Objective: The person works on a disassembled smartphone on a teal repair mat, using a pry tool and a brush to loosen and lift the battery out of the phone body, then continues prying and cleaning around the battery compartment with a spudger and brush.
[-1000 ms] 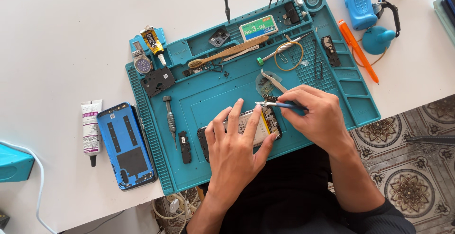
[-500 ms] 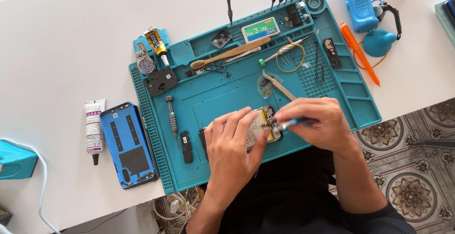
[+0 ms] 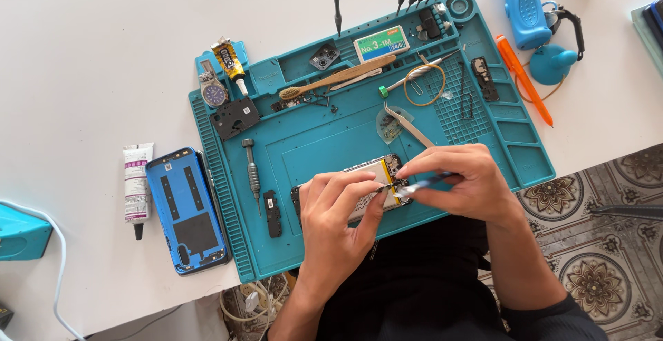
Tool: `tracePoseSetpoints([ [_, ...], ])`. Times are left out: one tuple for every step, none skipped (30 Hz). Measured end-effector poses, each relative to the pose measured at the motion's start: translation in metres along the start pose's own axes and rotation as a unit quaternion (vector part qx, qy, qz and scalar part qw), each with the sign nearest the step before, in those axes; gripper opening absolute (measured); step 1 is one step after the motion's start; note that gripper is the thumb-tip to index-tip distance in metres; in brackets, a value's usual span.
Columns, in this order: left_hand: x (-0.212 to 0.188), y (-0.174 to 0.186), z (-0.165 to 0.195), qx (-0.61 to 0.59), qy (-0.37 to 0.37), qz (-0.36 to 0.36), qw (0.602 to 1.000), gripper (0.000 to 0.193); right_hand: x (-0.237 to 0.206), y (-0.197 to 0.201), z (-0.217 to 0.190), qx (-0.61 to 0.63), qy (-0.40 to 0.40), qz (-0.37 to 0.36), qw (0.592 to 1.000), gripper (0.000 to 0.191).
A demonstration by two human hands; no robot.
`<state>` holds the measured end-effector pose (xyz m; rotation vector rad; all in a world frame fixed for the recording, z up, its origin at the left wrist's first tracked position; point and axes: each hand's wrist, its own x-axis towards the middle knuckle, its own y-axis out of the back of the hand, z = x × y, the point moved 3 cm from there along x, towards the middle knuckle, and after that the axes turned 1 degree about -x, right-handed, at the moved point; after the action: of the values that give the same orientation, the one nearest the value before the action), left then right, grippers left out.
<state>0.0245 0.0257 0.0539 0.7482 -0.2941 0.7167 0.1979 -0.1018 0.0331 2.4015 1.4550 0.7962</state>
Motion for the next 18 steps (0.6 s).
tracePoseSetpoints([
  [0.0,0.001,-0.001,-0.009,-0.001,0.006,1.0,0.014,0.002,0.002,-0.003,-0.006,-0.022,0.001,1.0,0.03],
  [0.0,0.002,-0.001,-0.015,-0.002,0.01,1.0,0.014,0.006,0.006,-0.008,0.008,-0.009,-0.011,1.0,0.025],
  [-0.001,0.003,-0.001,-0.02,-0.003,0.015,1.0,0.015,0.012,0.013,-0.012,0.023,0.005,-0.023,0.999,0.021],
  [-0.001,0.004,-0.001,-0.026,-0.003,0.017,1.0,0.015,0.017,0.018,-0.017,0.037,0.015,-0.036,0.999,0.016],
  [-0.002,0.004,0.0,-0.024,-0.003,0.014,1.0,0.015,0.022,0.024,-0.02,-0.015,0.004,-0.038,0.999,0.016],
  [-0.002,0.004,0.0,-0.023,-0.004,0.012,1.0,0.016,0.03,0.034,-0.022,-0.069,-0.007,-0.039,0.997,0.017],
  [-0.002,0.004,0.0,-0.023,-0.008,0.012,1.0,0.016,0.041,0.041,-0.021,-0.123,-0.015,-0.041,0.991,0.017],
  [-0.001,0.003,0.0,-0.022,-0.008,0.011,1.0,0.016,0.055,0.046,-0.022,-0.153,0.033,-0.041,0.987,0.016],
  [-0.001,0.004,0.0,-0.021,-0.008,0.01,1.0,0.016,0.068,0.051,-0.022,-0.183,0.08,-0.043,0.979,0.015],
  [-0.001,0.003,0.0,-0.021,-0.008,0.01,1.0,0.016,0.08,0.054,-0.021,-0.211,0.126,-0.046,0.968,0.015],
  [-0.001,0.003,0.0,-0.024,-0.005,0.016,1.0,0.016,0.092,0.055,-0.015,-0.236,0.103,-0.055,0.965,0.017],
  [-0.001,0.003,0.0,-0.026,-0.003,0.02,0.999,0.016,0.105,0.051,-0.008,-0.261,0.079,-0.061,0.96,0.02],
  [-0.001,0.003,0.0,-0.027,-0.003,0.024,0.999,0.016,0.114,0.049,-0.001,-0.285,0.056,-0.066,0.955,0.023],
  [-0.001,0.002,0.001,-0.028,0.0,0.021,0.999,0.016,0.12,0.045,0.004,-0.286,0.069,-0.067,0.953,0.025],
  [-0.001,0.003,0.002,-0.027,0.002,0.019,0.999,0.016,0.126,0.04,0.009,-0.288,0.084,-0.067,0.952,0.027],
  [-0.001,0.003,0.002,-0.025,0.003,0.017,1.0,0.016,0.13,0.036,0.014,-0.289,0.101,-0.066,0.95,0.029],
  [-0.001,0.004,0.002,-0.024,0.008,0.02,0.999,0.015,0.132,0.031,0.019,-0.286,0.089,-0.071,0.951,0.028],
  [-0.001,0.004,0.002,-0.024,0.009,0.021,0.999,0.015,0.131,0.027,0.025,-0.284,0.075,-0.074,0.953,0.027],
])
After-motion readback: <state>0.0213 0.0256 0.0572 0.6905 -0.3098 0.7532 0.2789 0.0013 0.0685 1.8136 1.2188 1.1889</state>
